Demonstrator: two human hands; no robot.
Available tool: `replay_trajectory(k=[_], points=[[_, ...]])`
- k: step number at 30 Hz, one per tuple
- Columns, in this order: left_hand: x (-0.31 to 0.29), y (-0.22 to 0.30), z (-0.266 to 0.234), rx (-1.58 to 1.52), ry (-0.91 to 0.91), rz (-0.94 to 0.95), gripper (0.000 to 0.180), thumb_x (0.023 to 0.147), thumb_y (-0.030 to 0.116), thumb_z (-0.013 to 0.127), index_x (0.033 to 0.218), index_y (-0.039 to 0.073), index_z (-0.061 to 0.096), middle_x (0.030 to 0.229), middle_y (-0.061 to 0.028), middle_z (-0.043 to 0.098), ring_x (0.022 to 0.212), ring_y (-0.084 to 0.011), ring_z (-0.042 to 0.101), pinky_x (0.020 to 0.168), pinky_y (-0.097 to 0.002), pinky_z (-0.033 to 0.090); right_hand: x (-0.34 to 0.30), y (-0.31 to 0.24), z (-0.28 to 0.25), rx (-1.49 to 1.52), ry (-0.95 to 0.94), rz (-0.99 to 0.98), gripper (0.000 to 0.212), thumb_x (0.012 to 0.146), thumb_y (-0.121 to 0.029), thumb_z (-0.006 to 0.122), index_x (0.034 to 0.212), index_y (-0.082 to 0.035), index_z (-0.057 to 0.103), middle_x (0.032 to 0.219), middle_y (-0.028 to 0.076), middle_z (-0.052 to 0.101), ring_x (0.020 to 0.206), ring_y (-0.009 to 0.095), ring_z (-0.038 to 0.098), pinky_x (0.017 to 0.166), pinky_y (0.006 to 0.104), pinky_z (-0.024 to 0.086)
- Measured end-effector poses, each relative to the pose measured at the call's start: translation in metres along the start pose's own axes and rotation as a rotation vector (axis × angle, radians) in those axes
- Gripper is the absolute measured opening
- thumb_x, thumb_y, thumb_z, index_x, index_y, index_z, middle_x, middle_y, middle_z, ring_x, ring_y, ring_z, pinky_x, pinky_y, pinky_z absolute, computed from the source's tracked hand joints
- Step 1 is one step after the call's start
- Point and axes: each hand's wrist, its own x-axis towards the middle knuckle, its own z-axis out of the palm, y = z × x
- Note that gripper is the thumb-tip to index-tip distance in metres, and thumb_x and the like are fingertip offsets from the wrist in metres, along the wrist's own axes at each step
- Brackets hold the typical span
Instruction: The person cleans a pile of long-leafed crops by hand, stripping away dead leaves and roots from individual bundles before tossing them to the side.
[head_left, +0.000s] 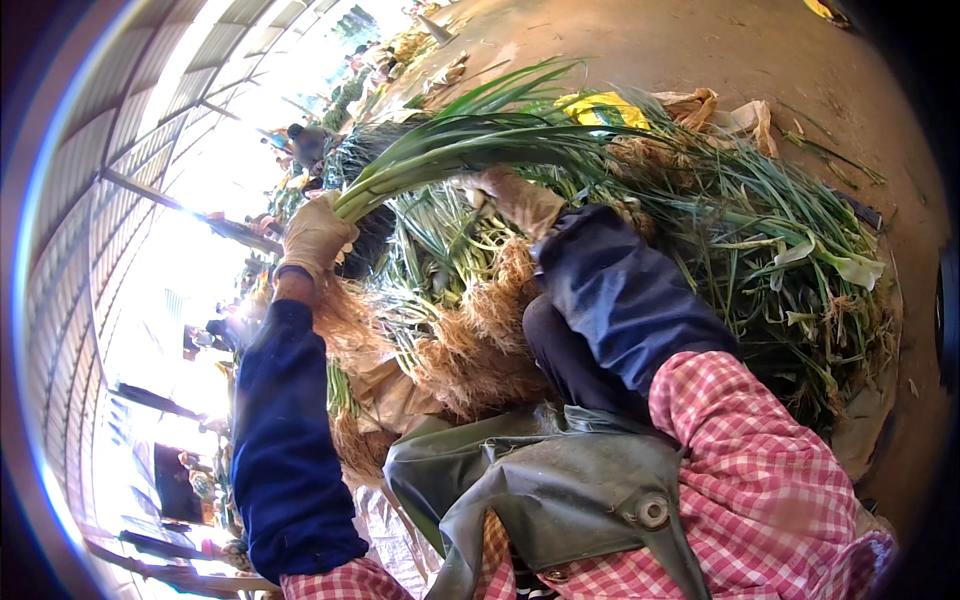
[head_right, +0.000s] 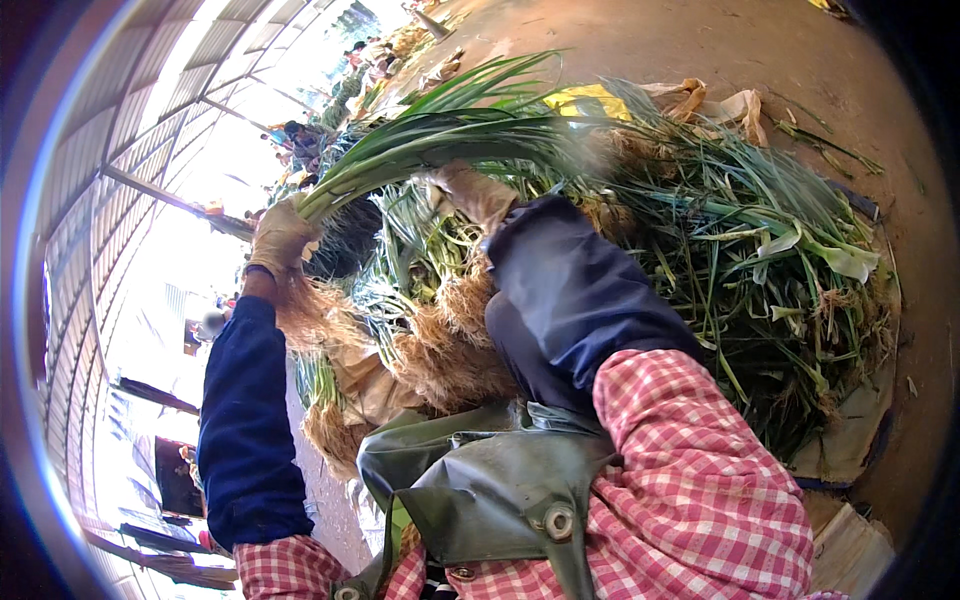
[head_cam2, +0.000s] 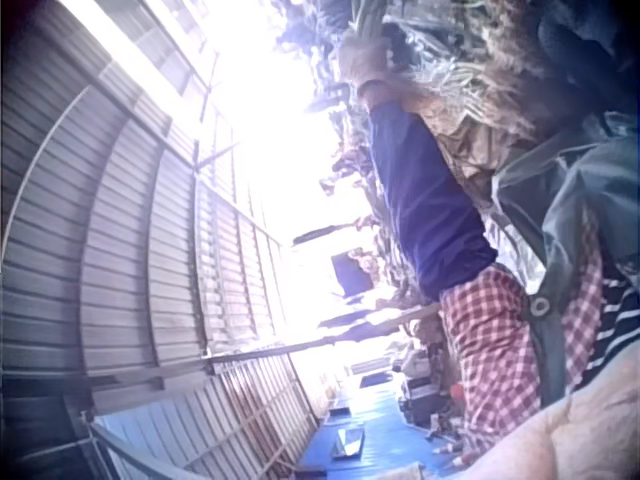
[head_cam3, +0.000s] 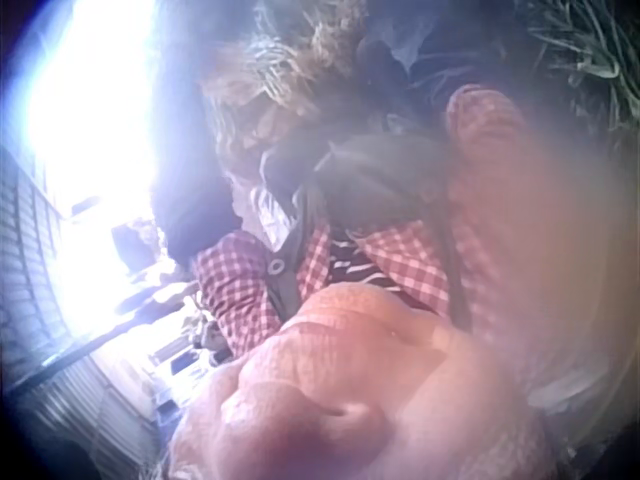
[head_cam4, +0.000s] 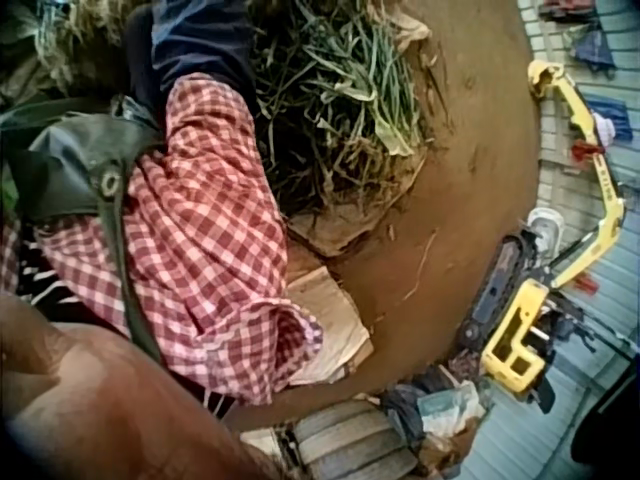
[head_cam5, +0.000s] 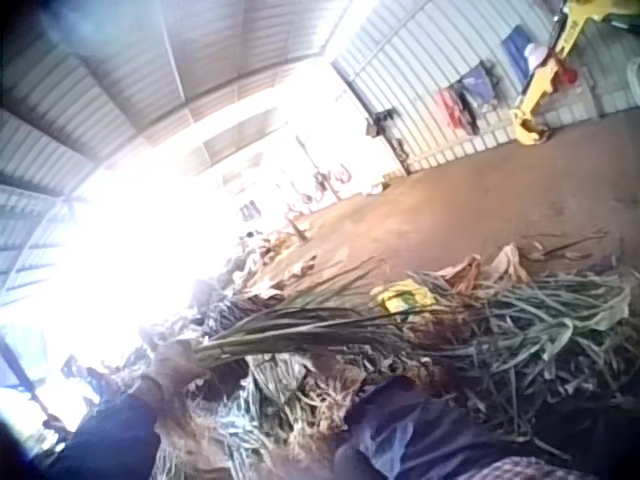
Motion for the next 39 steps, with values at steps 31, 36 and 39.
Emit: replay_trajectory(k=[31, 36, 39], points=[[-0.006, 0.008, -0.051, 0.371, 0.206, 0.005, 0.034, 0.084, 0.018, 0.054, 0.116, 0.014, 0.06, 0.103, -0.016, 0.066, 0.1, -0.0319, 0.063, 0.086, -0.0414, 0.049, -0.119, -0.078, 0.021, 0.155, -0.379, 0.036, 0.052, 0.09, -0.041, 0.059, 0.122, 0.0, 0.052, 0.083, 0.005, 0.061, 0.069, 0.013, 0.057, 0.064, 0.0248, 0.049], [-0.005, 0.035, -0.039, 0.36, 0.249, 0.1, 0.054, 0.078, 0.021, 0.059, 0.132, 0.019, 0.05, 0.096, -0.0152, 0.068, 0.091, -0.0321, 0.066, 0.08, -0.0427, 0.051, -0.046, -0.072, 0.114, 0.918, -0.216, -0.106, 0.041, 0.09, -0.035, 0.061, 0.114, -0.002, 0.057, 0.085, 0.005, 0.064, 0.069, 0.011, 0.059, 0.055, 0.0216, 0.048], [-0.012, 0.03, -0.026, 0.309, 0.314, 0.168, 0.054, 0.08, 0.019, 0.058, 0.133, 0.019, 0.049, 0.091, -0.018, 0.068, 0.084, -0.0334, 0.067, 0.074, -0.0439, 0.052, -0.034, -0.065, 0.114, 1.007, -0.316, -0.237, 0.027, 0.094, -0.026, 0.057, 0.107, -0.003, 0.061, 0.086, 0.005, 0.065, 0.06, 0.007, 0.053, 0.05, 0.0178, 0.042]])
